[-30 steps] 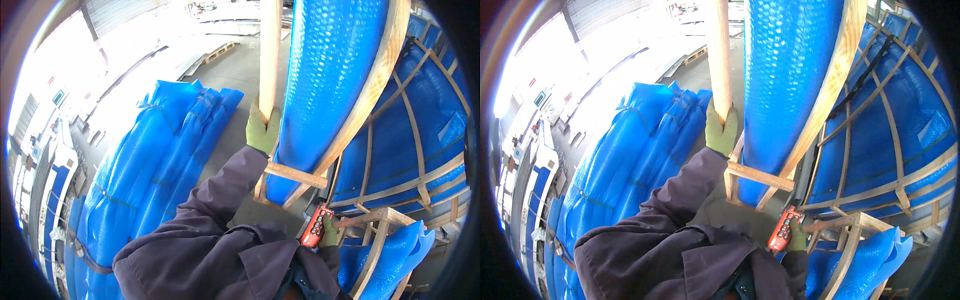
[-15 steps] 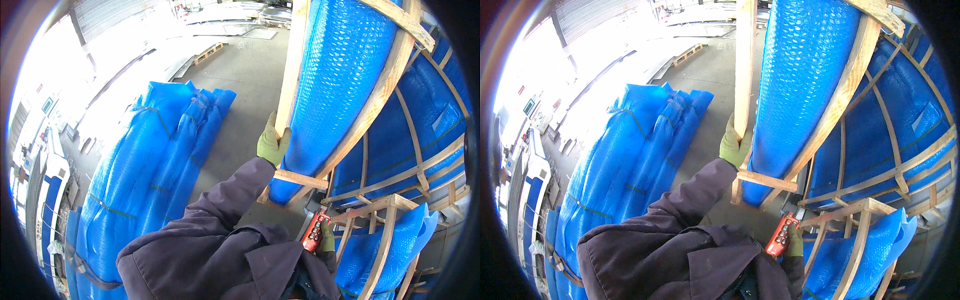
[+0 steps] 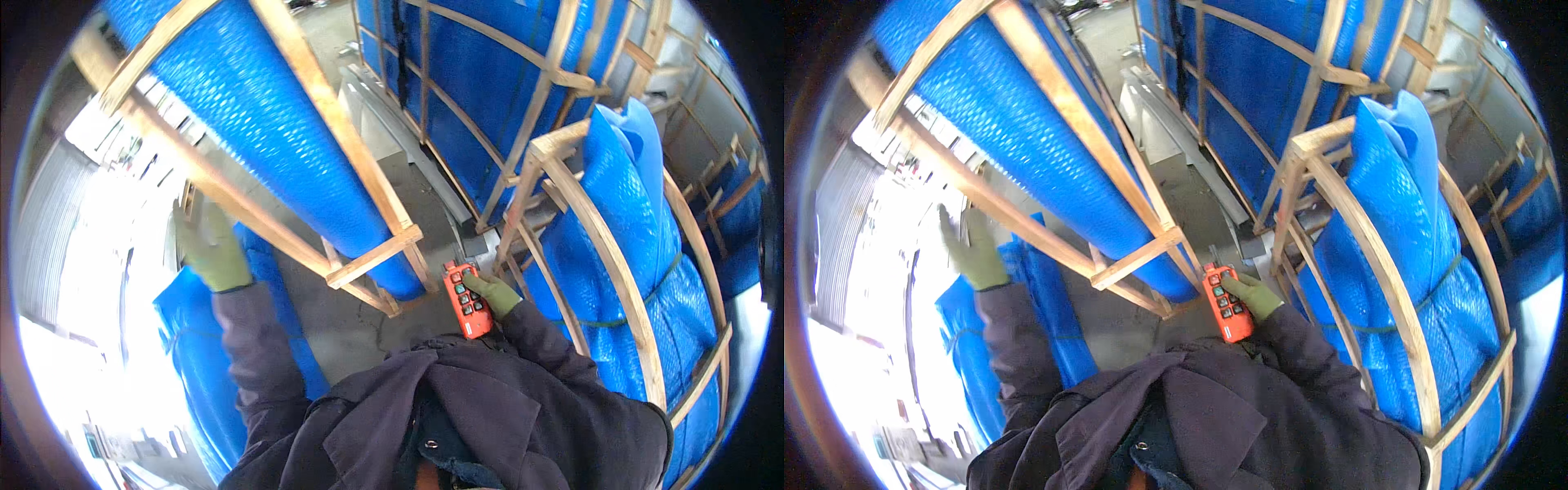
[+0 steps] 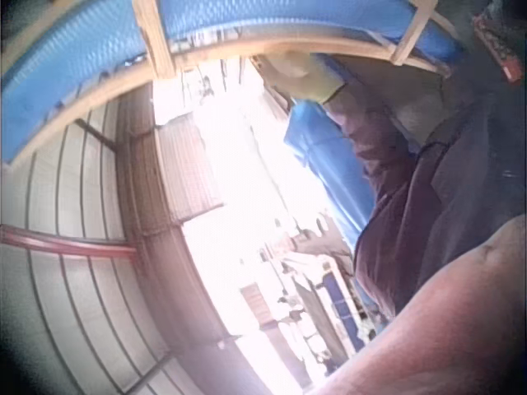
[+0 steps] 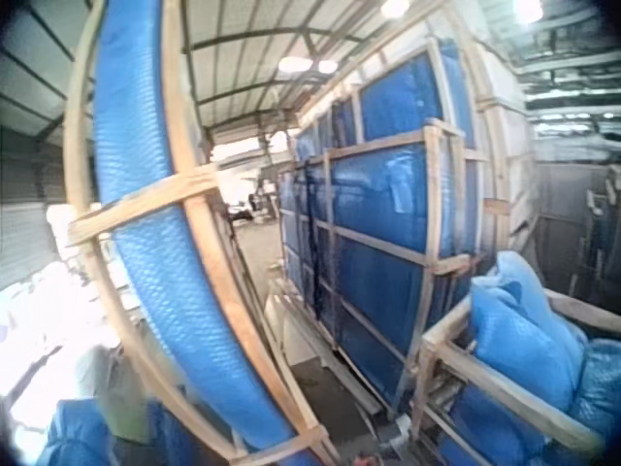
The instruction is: The person uses a pneumatic nail gun to fasten wooden slats onto a large blue foam panel, forming a curved frame. After completing the fastening, the person lifts the assembled panel and stacks it with similar units in the workshop.
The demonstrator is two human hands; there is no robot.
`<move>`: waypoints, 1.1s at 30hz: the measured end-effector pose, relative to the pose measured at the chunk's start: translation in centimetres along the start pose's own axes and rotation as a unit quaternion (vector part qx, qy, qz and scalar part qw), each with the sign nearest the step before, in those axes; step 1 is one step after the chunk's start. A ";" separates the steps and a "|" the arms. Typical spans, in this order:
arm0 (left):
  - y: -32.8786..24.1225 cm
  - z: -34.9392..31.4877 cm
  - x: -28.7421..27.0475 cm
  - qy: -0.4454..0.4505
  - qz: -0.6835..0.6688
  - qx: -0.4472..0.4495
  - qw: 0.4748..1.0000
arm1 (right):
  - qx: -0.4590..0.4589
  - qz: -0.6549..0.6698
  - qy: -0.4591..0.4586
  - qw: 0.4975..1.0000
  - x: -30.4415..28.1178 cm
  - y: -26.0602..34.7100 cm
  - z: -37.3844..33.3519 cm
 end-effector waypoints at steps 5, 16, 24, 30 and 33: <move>-10.0 14.7 -4.2 -0.092 0.091 0.198 0.972 | -0.015 0.037 0.053 0.998 0.7 0.1 0.5; -15.5 19.6 7.6 0.101 0.124 0.359 0.919 | -0.016 0.053 0.024 0.998 -3.4 1.7 -0.1; -14.3 16.1 10.2 0.140 0.073 0.310 0.938 | -0.018 0.068 -0.010 0.997 -4.9 2.8 -1.0; -12.8 13.8 11.0 0.182 0.058 0.266 0.945 | -0.011 0.073 -0.007 0.997 -3.8 3.5 -1.5; -12.8 12.7 11.0 0.177 0.071 0.295 0.936 | -0.011 0.055 -0.017 0.998 -3.2 3.7 -1.8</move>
Point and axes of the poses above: each hand's wrist, its own z-axis towards the middle knuckle, its own x-axis out of the palm, y = z × x, the point moved 9 cm from there along z, towards the middle knuckle, and after that the axes turned 10 degrees about x, right-handed, at the moved point
